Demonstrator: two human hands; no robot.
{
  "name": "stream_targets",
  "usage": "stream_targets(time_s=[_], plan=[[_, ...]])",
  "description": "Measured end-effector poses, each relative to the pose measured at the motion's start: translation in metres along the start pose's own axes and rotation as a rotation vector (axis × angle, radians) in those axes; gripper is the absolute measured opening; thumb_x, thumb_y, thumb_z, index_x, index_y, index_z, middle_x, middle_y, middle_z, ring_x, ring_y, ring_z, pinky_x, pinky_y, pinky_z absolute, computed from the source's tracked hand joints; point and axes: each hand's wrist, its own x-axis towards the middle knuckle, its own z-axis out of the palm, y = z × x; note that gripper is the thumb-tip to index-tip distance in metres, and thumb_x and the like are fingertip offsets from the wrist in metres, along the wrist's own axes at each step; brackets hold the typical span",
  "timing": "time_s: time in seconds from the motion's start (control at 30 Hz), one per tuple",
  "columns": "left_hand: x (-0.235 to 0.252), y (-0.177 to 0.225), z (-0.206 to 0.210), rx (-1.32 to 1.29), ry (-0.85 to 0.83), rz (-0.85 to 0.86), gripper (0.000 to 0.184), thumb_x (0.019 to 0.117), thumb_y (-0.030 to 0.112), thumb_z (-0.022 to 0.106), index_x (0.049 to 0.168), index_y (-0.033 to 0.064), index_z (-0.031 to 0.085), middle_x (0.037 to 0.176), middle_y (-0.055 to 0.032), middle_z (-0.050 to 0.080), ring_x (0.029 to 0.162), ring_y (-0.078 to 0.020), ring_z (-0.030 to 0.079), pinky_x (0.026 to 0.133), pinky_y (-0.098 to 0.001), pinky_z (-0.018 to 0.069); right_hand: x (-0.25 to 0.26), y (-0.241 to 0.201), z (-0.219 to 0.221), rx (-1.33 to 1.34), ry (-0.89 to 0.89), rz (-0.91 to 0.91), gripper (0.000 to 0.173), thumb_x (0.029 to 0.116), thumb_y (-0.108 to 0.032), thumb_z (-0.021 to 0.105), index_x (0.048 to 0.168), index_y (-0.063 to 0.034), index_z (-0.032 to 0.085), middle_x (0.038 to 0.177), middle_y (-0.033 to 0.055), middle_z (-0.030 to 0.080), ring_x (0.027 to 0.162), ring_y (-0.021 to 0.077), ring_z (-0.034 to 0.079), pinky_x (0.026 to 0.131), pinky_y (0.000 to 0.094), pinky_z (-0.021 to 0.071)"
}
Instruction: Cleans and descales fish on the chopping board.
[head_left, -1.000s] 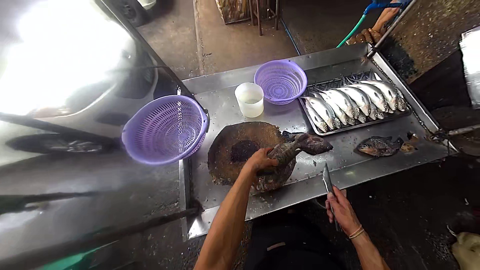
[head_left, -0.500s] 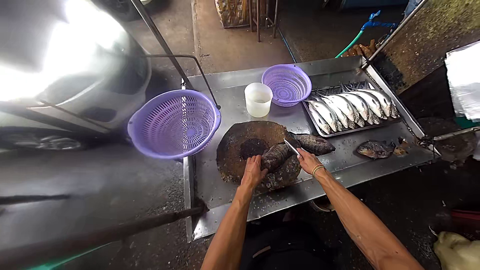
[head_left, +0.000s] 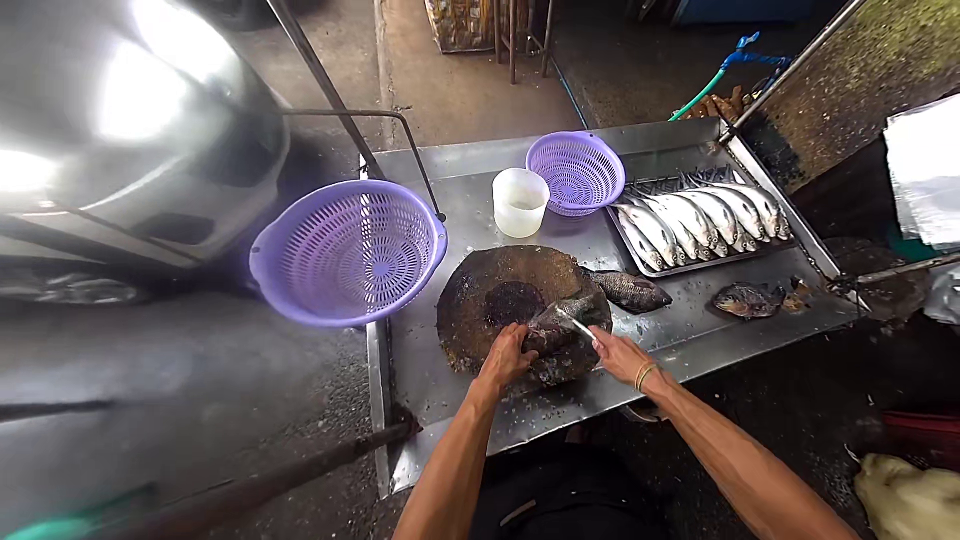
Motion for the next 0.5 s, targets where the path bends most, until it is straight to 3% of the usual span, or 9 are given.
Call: stream_targets(time_s=[0.1,0.2,0.3,0.37,0.43,0.5], plan=[[0.002,0.003,0.008,-0.007,-0.007,0.032,0.041,0.0882,0.026,0.072,0.121,0.0021,0.067,0.121,-0.0183,0.065,0.120,-0.0320,0.061,0.109,-0.0444,0.0463,0.011,-0.010,0.005,0.076,0.047,0.008,0.047,0.1102,-0.025,0.036,0.154,-0.0108,0.043,0.125,0.0237,0.067,0.117,0.0401,0.066,0.103,0.0590,0.0497],[0.002,0.002,0.006,-0.037,0.024,0.078,0.040,0.0887,0.024,0.072,0.121,0.0008,0.068,0.120,-0.0201,0.066,0.119,-0.0343,0.062,0.108,-0.0458,0.0470,-0.021,-0.026,0.012,0.000,-0.024,-0.091,0.048,0.1106,-0.030,0.036,0.157,-0.0177,0.041,0.121,0.0228,0.069,0.111,0.0401,0.068,0.099,0.0581,0.0515],[0.004,0.005,0.004,-0.028,-0.009,0.080,0.037,0.0899,0.023,0.071,0.121,0.0017,0.068,0.123,-0.0196,0.065,0.121,-0.0333,0.061,0.110,-0.0447,0.0457,0.015,-0.001,-0.016,-0.035,-0.007,0.024,0.047,0.1101,-0.028,0.038,0.156,-0.0160,0.043,0.128,0.0237,0.066,0.119,0.0427,0.064,0.102,0.0629,0.0483],[0.001,0.004,0.009,-0.023,-0.007,0.096,0.037,0.0890,0.023,0.071,0.120,0.0025,0.069,0.121,-0.0190,0.065,0.120,-0.0332,0.061,0.109,-0.0453,0.0463,0.019,-0.011,-0.010,-0.011,0.017,0.020,0.048,0.1105,-0.026,0.037,0.157,-0.0125,0.041,0.129,0.0253,0.066,0.120,0.0432,0.064,0.104,0.0617,0.0479],[0.004,-0.001,0.008,-0.048,0.045,0.126,0.042,0.0877,0.023,0.073,0.125,0.0039,0.069,0.122,-0.0189,0.066,0.120,-0.0335,0.062,0.109,-0.0465,0.0472,0.007,-0.030,-0.018,-0.101,-0.013,-0.063,0.048,0.1105,-0.028,0.037,0.157,-0.0147,0.041,0.126,0.0248,0.066,0.117,0.0428,0.065,0.102,0.0606,0.0493],[-0.001,-0.001,0.009,-0.070,0.048,0.112,0.049,0.0884,0.022,0.072,0.135,0.0071,0.066,0.128,-0.0185,0.066,0.123,-0.0325,0.061,0.111,-0.0459,0.0458,0.014,-0.021,-0.037,-0.137,-0.059,-0.045,0.046,0.1096,-0.027,0.040,0.153,-0.0136,0.047,0.130,0.0258,0.065,0.120,0.0452,0.063,0.101,0.0651,0.0477]])
